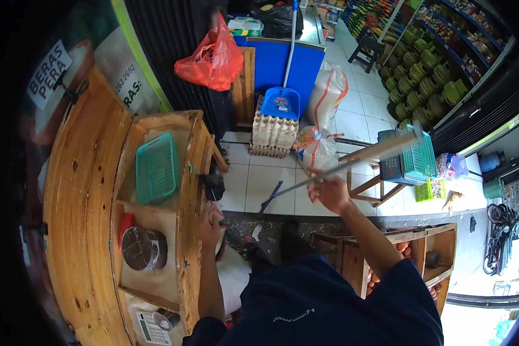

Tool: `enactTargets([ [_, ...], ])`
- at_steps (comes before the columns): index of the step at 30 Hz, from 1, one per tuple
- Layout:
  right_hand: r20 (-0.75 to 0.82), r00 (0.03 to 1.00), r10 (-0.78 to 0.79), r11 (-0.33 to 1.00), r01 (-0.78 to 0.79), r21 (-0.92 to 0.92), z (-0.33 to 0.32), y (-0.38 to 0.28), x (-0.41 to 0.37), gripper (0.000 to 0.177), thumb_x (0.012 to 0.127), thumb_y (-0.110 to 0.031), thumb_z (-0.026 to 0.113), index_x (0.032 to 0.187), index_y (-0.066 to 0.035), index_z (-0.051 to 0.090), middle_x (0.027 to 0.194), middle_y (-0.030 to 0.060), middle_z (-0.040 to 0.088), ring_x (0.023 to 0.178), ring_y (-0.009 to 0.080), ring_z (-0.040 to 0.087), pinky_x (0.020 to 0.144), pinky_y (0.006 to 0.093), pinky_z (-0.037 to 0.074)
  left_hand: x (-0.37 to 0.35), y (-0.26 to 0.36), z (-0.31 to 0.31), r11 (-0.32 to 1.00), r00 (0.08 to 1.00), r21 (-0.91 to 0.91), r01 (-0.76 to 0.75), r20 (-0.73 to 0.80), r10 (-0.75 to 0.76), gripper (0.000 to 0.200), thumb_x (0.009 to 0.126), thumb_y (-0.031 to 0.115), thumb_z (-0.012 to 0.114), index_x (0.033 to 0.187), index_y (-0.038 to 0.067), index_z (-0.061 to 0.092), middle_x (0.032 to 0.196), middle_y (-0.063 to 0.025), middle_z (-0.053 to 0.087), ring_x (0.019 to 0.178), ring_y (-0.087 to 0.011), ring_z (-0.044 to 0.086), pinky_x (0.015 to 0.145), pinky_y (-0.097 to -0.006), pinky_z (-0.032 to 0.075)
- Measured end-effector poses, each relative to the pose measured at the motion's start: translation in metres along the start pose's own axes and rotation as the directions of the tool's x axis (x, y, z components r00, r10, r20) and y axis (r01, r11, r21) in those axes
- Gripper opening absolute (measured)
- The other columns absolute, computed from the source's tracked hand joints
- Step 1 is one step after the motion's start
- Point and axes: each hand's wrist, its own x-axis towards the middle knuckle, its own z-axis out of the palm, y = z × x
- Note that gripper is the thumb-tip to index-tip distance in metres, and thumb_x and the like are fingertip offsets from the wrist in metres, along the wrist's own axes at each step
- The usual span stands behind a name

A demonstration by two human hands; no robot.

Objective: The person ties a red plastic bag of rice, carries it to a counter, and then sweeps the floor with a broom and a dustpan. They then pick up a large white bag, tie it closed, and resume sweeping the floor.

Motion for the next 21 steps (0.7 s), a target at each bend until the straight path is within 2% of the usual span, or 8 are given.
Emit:
enactTargets([
  [3, 0.124, 0.96, -0.253, 0.902, 0.28, -0.329, -0.001, -0.035, 0.047, 0.028, 0.084, -0.019, 0.046, 0.106, -0.004, 0.054, 0.066, 0.0124, 0.054, 0.053, 0.0215, 0.055, 0.05, 0.0338, 0.044, 0.053, 0.016, 0.009, 0.992, 0.992, 0.037, -0.119, -0.034, 0.12, 0.024, 0.081, 0.006, 0.05, 0.104, 0.001, 0.054, 0.105, -0.0179, 0.055, 0.101, -0.0323, 0.051, 0.089, -0.0387, 0.038],
  [5, 0.073, 0.929, -0.363, 0.292, 0.188, -0.938, 0.0, -0.064, 0.066, 0.024, 0.086, -0.021, 0.05, 0.098, -0.001, 0.056, 0.07, 0.0146, 0.056, 0.058, 0.0215, 0.057, 0.054, 0.0352, 0.045, 0.084, 0.024, 0.012, 0.986, 0.985, 0.056, -0.158, -0.06, 0.161, 0.026, 0.08, 0.007, 0.051, 0.106, 0.002, 0.053, 0.111, -0.0189, 0.053, 0.107, -0.0341, 0.047, 0.092, -0.0409, 0.035],
  [6, 0.173, 0.868, -0.466, -0.076, 0.155, -0.985, -0.008, -0.079, 0.073, 0.027, 0.087, -0.024, 0.054, 0.092, 0.002, 0.057, 0.072, 0.0143, 0.058, 0.065, 0.021, 0.059, 0.058, 0.0347, 0.046, 0.098, 0.03, 0.008, 0.942, 0.982, 0.295, -0.159, -0.054, 0.183, 0.034, 0.08, 0.01, 0.053, 0.113, 0.003, 0.049, 0.119, -0.0203, 0.045, 0.114, -0.0365, 0.039, 0.096, -0.0441, 0.03],
  [7, 0.174, 0.866, -0.47, -0.071, 0.159, -0.985, -0.014, -0.099, 0.08, 0.027, 0.087, -0.024, 0.054, 0.092, 0.002, 0.057, 0.072, 0.0143, 0.058, 0.065, 0.021, 0.059, 0.058, 0.0347, 0.046, 0.11, 0.03, 0.007, 0.842, 0.979, 0.518, -0.15, -0.043, 0.201, 0.043, 0.079, 0.013, 0.055, 0.119, 0.004, 0.046, 0.128, -0.0216, 0.037, 0.121, -0.039, 0.031, 0.099, -0.0473, 0.026],
  [9, 0.441, 0.549, -0.71, -0.344, 0.276, -0.897, -0.023, -0.144, 0.089, 0.027, 0.088, -0.024, 0.052, 0.099, 0.0, 0.055, 0.082, 0.0086, 0.061, 0.072, 0.0198, 0.06, 0.062, 0.0307, 0.047, 0.13, 0.012, 0.012, 0.773, 0.993, 0.632, 0.049, -0.114, 0.031, 0.054, 0.078, 0.021, 0.057, 0.126, 0.006, 0.038, 0.133, -0.0228, 0.028, 0.124, -0.04, 0.024, 0.1, -0.0498, 0.022],
  [13, -0.109, 0.497, -0.861, 0.44, 0.621, -0.648, -0.026, -0.254, 0.103, 0.032, 0.09, -0.031, 0.048, 0.091, 0.0, 0.054, 0.07, 0.0054, 0.055, 0.063, 0.0165, 0.052, 0.061, 0.0303, 0.043, 0.166, -0.07, 0.028, 0.379, 0.885, 0.807, 0.453, -0.355, -0.303, 0.096, 0.068, 0.051, 0.062, 0.14, 0.012, 0.012, 0.142, -0.0242, 0.007, 0.131, -0.0401, 0.007, 0.103, -0.0532, 0.014],
  [16, -0.066, 0.335, -0.94, 0.335, 0.869, -0.365, -0.02, -0.337, 0.092, 0.024, 0.09, -0.024, 0.049, 0.077, -0.003, 0.05, 0.06, -0.0006, 0.041, 0.052, 0.0093, 0.039, 0.05, 0.0239, 0.035, 0.168, -0.096, 0.05, 0.134, 0.816, 0.848, 0.513, -0.434, -0.383, 0.113, 0.058, 0.067, 0.061, 0.141, 0.014, 0.006, 0.143, -0.0226, 0.007, 0.132, -0.04, 0.008, 0.103, -0.0535, 0.014],
  [21, 0.027, 0.346, -0.938, 0.322, 0.896, -0.305, 0.01, -0.4, 0.055, 0.016, 0.091, -0.021, 0.047, 0.086, -0.005, 0.046, 0.06, -0.0034, 0.034, 0.051, 0.007, 0.033, 0.048, 0.0219, 0.03, 0.166, -0.1, 0.045, 0.172, 0.823, 0.848, 0.501, -0.405, -0.399, 0.123, 0.049, 0.071, 0.064, 0.141, 0.016, 0.003, 0.143, -0.0212, 0.009, 0.131, -0.0409, 0.012, 0.102, -0.0527, 0.019],
])
